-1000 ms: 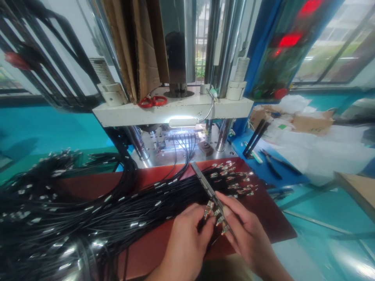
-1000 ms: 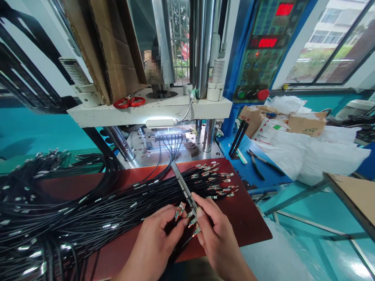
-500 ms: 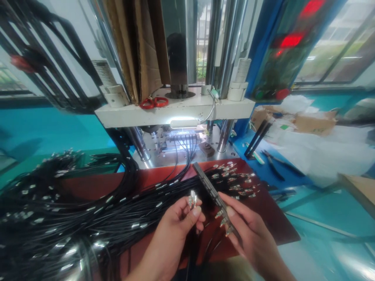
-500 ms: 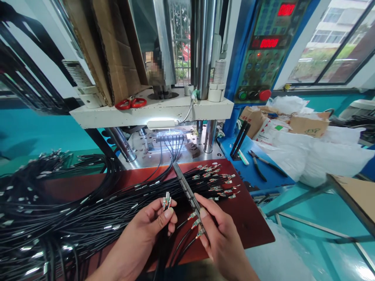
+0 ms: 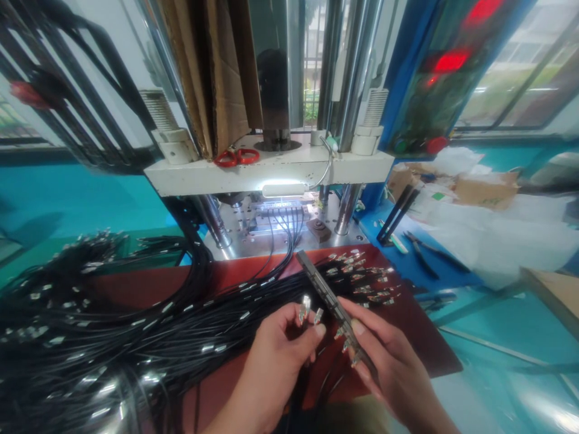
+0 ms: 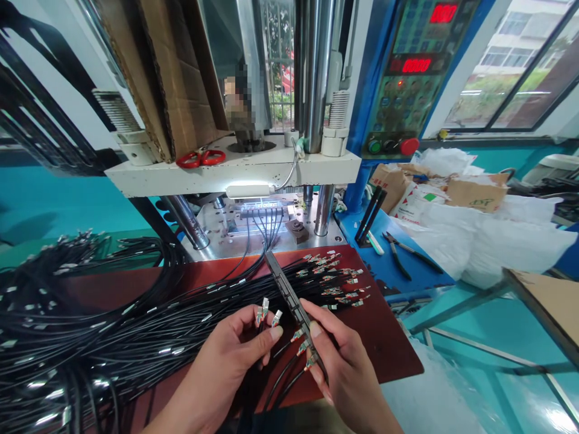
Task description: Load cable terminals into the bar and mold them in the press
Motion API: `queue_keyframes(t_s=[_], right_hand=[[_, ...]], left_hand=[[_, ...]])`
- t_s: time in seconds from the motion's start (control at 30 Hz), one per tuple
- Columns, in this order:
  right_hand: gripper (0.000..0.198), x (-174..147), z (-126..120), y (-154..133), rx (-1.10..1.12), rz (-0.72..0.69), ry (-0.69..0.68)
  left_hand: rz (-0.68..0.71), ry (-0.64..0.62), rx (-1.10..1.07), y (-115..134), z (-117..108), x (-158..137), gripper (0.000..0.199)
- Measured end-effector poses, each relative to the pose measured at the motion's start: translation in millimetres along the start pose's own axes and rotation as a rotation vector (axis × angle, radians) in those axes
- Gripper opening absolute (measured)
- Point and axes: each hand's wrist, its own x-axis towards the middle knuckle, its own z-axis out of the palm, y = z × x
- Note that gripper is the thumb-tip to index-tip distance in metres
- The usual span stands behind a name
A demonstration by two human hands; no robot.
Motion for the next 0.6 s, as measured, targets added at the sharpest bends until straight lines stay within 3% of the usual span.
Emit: queue_keyframes(t_s=[0.3, 0.6], right_hand=[[0.054, 0.6, 1.2, 3.0, -0.013, -0.045, 0.003], [0.054, 3.9, -3.1, 7.7, -0.034, -0.093, -0.083]], left_hand=[[-0.023, -0.009, 0.160, 1.2, 3.6, 9.0, 0.025], [-0.111, -0.034, 0.073, -0.3, 5.1, 7.7, 0.032]])
